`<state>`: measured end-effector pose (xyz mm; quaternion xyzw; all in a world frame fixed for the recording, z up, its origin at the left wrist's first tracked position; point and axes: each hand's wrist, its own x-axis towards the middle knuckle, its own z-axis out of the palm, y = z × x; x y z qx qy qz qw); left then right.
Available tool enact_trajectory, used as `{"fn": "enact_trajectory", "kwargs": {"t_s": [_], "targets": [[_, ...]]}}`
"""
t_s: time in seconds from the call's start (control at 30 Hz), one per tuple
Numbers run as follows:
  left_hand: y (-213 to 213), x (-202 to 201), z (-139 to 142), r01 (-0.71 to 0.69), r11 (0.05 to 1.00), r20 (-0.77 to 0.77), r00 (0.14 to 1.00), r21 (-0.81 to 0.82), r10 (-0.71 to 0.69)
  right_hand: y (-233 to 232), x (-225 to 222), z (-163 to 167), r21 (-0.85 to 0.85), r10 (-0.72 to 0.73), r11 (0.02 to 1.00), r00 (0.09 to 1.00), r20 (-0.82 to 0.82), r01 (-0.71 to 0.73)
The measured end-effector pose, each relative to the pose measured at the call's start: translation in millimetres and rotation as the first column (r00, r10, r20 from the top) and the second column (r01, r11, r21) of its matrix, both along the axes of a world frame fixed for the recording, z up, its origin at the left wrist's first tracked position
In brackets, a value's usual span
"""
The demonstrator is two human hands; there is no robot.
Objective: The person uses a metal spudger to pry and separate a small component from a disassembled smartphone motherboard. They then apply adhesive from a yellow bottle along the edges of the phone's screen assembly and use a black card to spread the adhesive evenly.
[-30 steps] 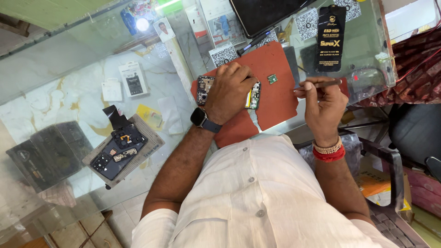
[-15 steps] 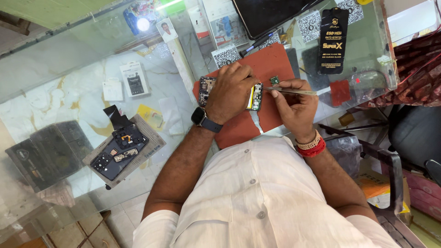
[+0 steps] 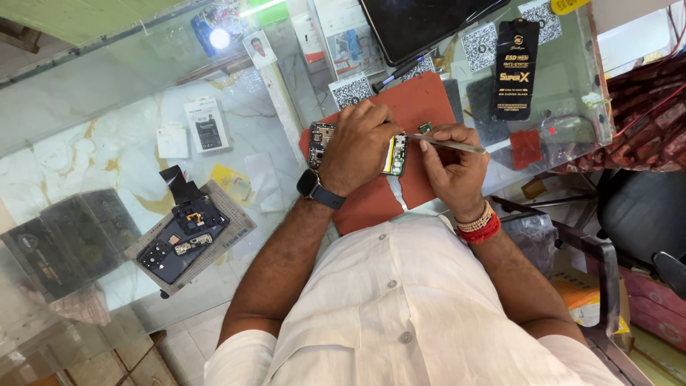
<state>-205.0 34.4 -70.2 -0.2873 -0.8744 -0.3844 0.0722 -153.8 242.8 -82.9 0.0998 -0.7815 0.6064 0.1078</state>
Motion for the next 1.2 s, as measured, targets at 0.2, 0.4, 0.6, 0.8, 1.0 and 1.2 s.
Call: {"fn": "enact_trajectory", "kwargs": {"t_s": [0.2, 0.4, 0.6, 0.8, 1.0, 1.2], "targets": [[-0.2, -1.9, -0.8, -0.008, 1.000, 0.005, 1.000, -0.002, 0.008, -0.3, 1.2, 1.9, 0.052, 0.024, 0.998, 0.999, -0.031, -0.022], [-1.2, -0.5, -2.1, -0.007, 1.000, 0.002, 1.000, -0.001, 0.007, -2.3, 0.8, 3.3, 0.119, 0.023, 0.993, 0.998, -0.059, -0.015], [-2.1, -0.7, -2.7, -0.002, 1.000, 0.005, 1.000, -0.011, 0.002, -4.3, 1.0, 5.7, 0.105, 0.037, 0.994, 0.998, -0.053, -0.032], [-2.1, -2.1, -3.7, -0.006, 1.000, 0.016, 1.000, 0.000, 0.006, -4.6, -2.7, 5.3, 0.131, 0.077, 0.989, 0.995, -0.066, -0.068], [-1.7, -3.1, -3.3, -0.001, 1.000, 0.026, 1.000, 0.004, 0.001, -3.6, -3.2, 4.0, 0.095, 0.098, 0.991, 0.994, -0.047, -0.093], [-1.5, -3.4, -5.2, -0.002, 1.000, 0.022, 1.000, 0.001, 0.002, -4.2, -4.5, 6.4, 0.126, 0.109, 0.987, 0.989, -0.105, -0.096]]}}
